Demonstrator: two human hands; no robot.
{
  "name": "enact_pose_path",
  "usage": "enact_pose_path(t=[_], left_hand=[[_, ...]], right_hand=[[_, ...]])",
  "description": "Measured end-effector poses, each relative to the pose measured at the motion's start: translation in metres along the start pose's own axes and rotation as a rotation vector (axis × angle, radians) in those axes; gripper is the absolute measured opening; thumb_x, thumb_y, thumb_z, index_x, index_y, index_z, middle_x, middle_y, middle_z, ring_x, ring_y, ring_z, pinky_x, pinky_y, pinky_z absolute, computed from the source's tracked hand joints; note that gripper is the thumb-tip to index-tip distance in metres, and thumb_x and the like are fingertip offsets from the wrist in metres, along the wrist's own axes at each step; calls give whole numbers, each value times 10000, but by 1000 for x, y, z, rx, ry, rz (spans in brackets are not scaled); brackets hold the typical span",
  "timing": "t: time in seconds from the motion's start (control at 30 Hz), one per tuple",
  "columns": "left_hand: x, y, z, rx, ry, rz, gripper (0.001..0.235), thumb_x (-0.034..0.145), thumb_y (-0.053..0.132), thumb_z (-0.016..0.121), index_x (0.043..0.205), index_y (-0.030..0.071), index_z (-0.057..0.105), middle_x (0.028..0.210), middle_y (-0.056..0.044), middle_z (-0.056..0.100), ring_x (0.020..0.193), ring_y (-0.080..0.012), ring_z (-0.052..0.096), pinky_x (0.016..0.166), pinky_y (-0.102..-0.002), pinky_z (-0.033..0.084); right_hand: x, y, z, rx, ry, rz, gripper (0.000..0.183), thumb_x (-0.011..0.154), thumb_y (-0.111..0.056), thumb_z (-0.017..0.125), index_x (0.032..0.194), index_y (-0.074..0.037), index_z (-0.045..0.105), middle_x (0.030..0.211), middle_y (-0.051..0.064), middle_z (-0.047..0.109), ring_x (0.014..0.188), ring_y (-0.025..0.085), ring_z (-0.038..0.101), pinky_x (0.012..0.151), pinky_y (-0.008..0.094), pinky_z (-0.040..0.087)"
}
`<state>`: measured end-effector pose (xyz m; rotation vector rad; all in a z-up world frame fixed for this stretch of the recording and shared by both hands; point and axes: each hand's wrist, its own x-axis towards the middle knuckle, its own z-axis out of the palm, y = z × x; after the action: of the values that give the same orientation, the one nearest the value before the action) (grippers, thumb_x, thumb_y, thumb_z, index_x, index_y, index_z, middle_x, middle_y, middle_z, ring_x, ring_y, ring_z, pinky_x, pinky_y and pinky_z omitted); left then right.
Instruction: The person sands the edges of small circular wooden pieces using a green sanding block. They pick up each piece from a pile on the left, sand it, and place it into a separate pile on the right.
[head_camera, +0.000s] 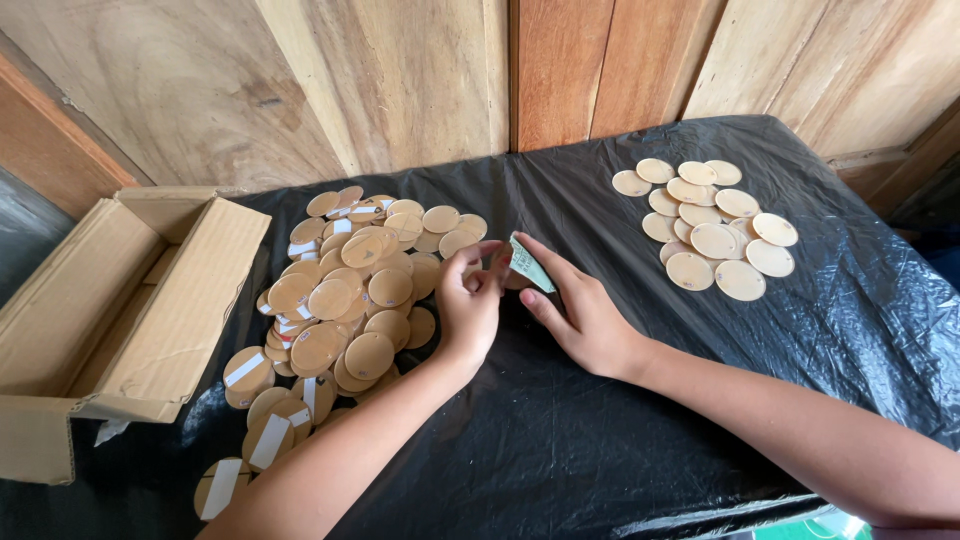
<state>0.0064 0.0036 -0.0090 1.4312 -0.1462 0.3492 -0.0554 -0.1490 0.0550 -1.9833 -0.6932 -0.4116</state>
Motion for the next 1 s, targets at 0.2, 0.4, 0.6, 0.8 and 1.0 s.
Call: enact_pose_path(t=[0.2, 0.4, 0.6, 0.8, 1.0], left_hand=[[-13, 25, 5, -29, -190, -25, 339, 977, 253, 689, 1226, 55, 574, 1137, -93, 512, 850, -128, 631, 664, -245, 537], [-17, 35, 4, 54, -278, -45, 421, 999, 238, 639, 1348, 69, 474, 1254, -156, 494, 1081, -273, 639, 770, -345, 543], [-14, 22, 4, 28, -232, -30, 296, 987, 165, 633, 1256, 70, 551, 1126, -98, 522, 906, -193, 676, 708, -276, 547], [-15, 22, 5, 77, -194, 17, 188, 926, 98, 647, 1113, 108, 624, 1005, -74, 657, 735, -121, 710, 668, -213, 516], [-16, 22, 8, 61, -201, 66, 192, 909, 63, 659, 1095, 110, 642, 1006, -68, 663, 728, -114, 707, 642, -215, 532]], right_hand=[[13, 54, -5, -95, 235, 217, 445, 817, -167, 763, 1250, -168, 660, 905, 122, 747, 925, 301, 706, 858, 418, 511], [55, 147, -100, -385, 532, 300, 472, 817, -393, 891, 1181, -200, 661, 943, 83, 677, 869, 335, 672, 764, 438, 495], [9, 241, -212, -648, 883, 374, 600, 756, -373, 1026, 1160, -130, 654, 948, 139, 688, 903, 363, 696, 753, 448, 530], [-4, 234, -231, -628, 860, 666, 520, 791, -285, 906, 1159, -53, 621, 1059, 161, 651, 954, 293, 622, 786, 422, 547], [-7, 228, -227, -815, 808, 503, 523, 818, -162, 857, 1257, -22, 612, 1093, 266, 685, 1010, 436, 626, 872, 485, 509]])
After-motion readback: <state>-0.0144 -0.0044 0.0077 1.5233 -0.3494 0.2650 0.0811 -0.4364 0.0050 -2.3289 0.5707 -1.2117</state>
